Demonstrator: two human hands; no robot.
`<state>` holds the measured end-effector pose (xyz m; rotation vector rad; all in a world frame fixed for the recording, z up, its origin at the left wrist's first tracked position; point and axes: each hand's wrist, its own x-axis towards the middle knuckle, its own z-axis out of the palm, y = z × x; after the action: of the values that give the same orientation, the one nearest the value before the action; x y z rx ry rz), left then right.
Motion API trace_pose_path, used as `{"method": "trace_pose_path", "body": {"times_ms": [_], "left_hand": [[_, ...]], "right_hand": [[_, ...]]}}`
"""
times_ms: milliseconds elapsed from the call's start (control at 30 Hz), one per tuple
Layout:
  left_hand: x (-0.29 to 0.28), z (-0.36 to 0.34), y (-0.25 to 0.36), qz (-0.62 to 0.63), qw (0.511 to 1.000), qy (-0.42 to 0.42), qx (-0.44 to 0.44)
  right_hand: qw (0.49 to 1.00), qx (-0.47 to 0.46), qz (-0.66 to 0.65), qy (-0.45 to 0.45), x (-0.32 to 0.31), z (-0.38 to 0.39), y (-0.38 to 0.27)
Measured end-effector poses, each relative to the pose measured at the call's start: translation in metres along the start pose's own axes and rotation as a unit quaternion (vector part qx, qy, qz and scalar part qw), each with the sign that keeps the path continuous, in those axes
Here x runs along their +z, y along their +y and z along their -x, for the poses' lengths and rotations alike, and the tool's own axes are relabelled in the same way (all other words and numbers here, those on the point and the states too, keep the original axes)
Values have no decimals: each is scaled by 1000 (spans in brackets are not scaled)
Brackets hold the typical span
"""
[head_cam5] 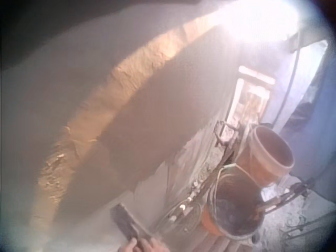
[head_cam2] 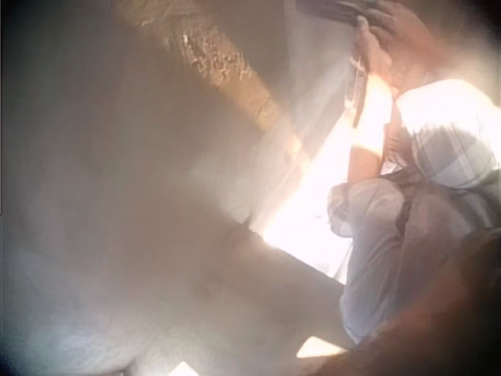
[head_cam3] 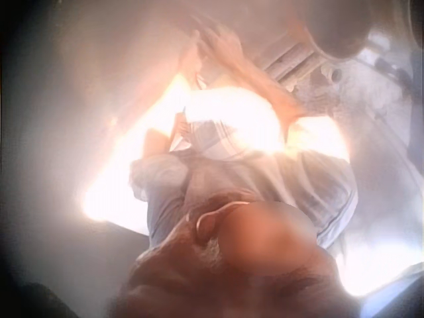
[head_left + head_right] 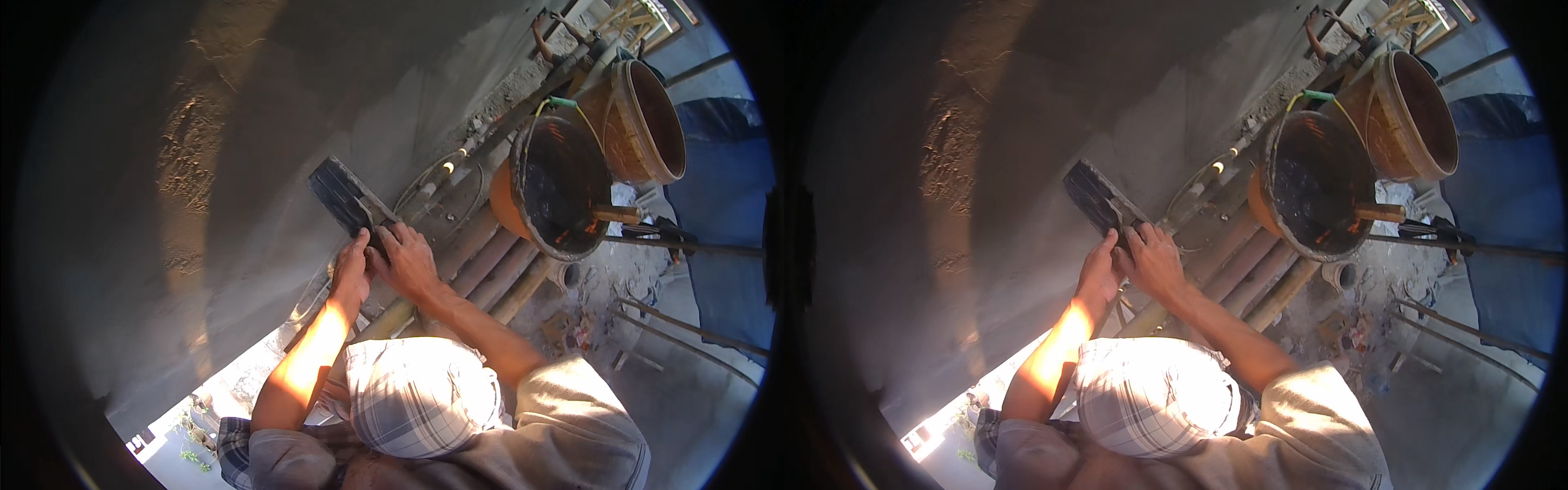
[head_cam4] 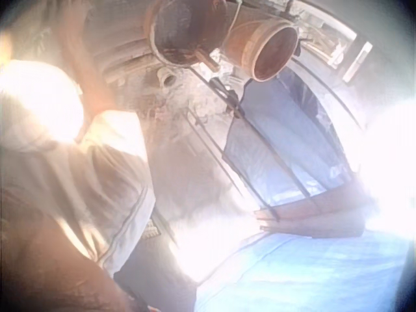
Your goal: The person applies plaster to a concrete wall using a trowel and a hawk. The person scoops wet plaster from a bucket onto a hawk, then uses a trowel to spread and smooth the plaster across the wall and ceiling surfaces of a building under construction.
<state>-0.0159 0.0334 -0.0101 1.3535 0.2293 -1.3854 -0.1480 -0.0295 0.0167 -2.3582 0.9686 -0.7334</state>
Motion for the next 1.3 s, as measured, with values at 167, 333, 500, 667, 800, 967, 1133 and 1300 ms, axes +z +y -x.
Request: {"method": "trace_pose_path", "body": {"times_ms": [167, 333, 500, 667, 800, 967, 1133, 1300], "left_hand": [[42, -3, -10, -27, 999, 8, -18], [25, -14, -7, -17, 998, 62, -8], [44, -14, 1, -116, 989, 84, 39], [91, 13, 30, -164, 979, 66, 101], [113, 27, 47, -221, 962, 52, 154], [107, 31, 62, -315, 918, 61, 233], [126, 18, 61, -398, 827, 35, 396], [161, 46, 103, -329, 862, 5, 385]], "right_hand": [[994, 101, -5, -31, -144, 7, 22], [929, 158, 335, 33, -301, -22, 108], [828, 230, 452, -242, -348, -11, 153], [788, 188, 521, -268, -336, 11, 221], [796, 177, 488, -311, -341, 19, 217], [821, 219, 455, -266, -357, 15, 146], [847, 323, 343, -247, -391, 50, 126], [841, 369, 350, -183, -385, 58, 118]]}}
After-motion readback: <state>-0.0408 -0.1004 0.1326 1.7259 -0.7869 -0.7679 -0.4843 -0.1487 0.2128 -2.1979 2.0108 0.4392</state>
